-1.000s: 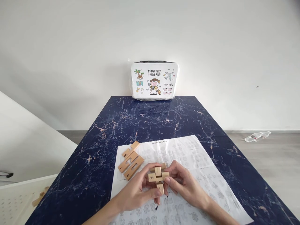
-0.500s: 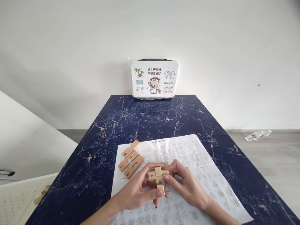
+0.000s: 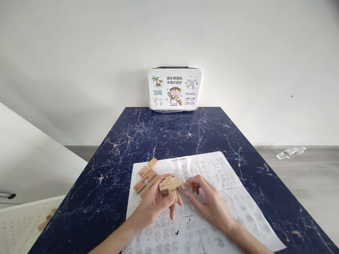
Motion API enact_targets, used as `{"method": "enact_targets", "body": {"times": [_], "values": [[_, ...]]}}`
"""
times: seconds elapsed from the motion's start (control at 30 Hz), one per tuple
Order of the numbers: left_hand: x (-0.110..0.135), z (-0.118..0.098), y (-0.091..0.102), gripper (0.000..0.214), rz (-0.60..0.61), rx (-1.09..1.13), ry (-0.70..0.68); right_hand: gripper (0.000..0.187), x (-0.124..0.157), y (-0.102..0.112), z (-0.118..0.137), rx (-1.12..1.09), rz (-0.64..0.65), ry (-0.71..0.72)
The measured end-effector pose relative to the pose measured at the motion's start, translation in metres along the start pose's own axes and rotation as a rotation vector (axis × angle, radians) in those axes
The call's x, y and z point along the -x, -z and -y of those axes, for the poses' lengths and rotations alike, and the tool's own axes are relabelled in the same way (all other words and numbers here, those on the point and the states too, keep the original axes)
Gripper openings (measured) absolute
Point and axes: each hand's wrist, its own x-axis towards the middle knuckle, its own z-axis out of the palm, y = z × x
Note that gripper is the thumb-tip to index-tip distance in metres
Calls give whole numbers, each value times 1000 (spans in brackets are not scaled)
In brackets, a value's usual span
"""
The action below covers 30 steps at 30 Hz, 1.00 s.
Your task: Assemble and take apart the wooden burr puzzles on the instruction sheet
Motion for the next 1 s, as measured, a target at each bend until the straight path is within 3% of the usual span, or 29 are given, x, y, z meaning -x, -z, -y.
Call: {"method": "enact_targets", "body": {"times": [0.1, 0.27, 0.37, 0.5, 0.73, 0.87, 1.0], "values": [[-2, -1, 1, 50, -54, -21, -10, 33, -1, -4, -5, 156, -17, 61], [-1, 0, 0, 61, -79, -38, 22, 14, -3, -3, -4, 156, 4, 73], [2, 0, -3, 63, -160, -167, 38, 14, -4, 2, 4, 51, 46, -28], [6, 3, -4, 64, -273, -413, -46, 26, -4, 4, 11, -84, 85, -178], [9, 10, 0, 62, -272, -793, -297, 40, -4, 4, 20, -544, 160, -317], [8, 9, 3, 66, -278, -851, -317, 45, -7, 6, 28, -769, 247, -322], [7, 8, 4, 70, -260, -741, -203, 41, -7, 7, 26, -874, 322, -295]]}}
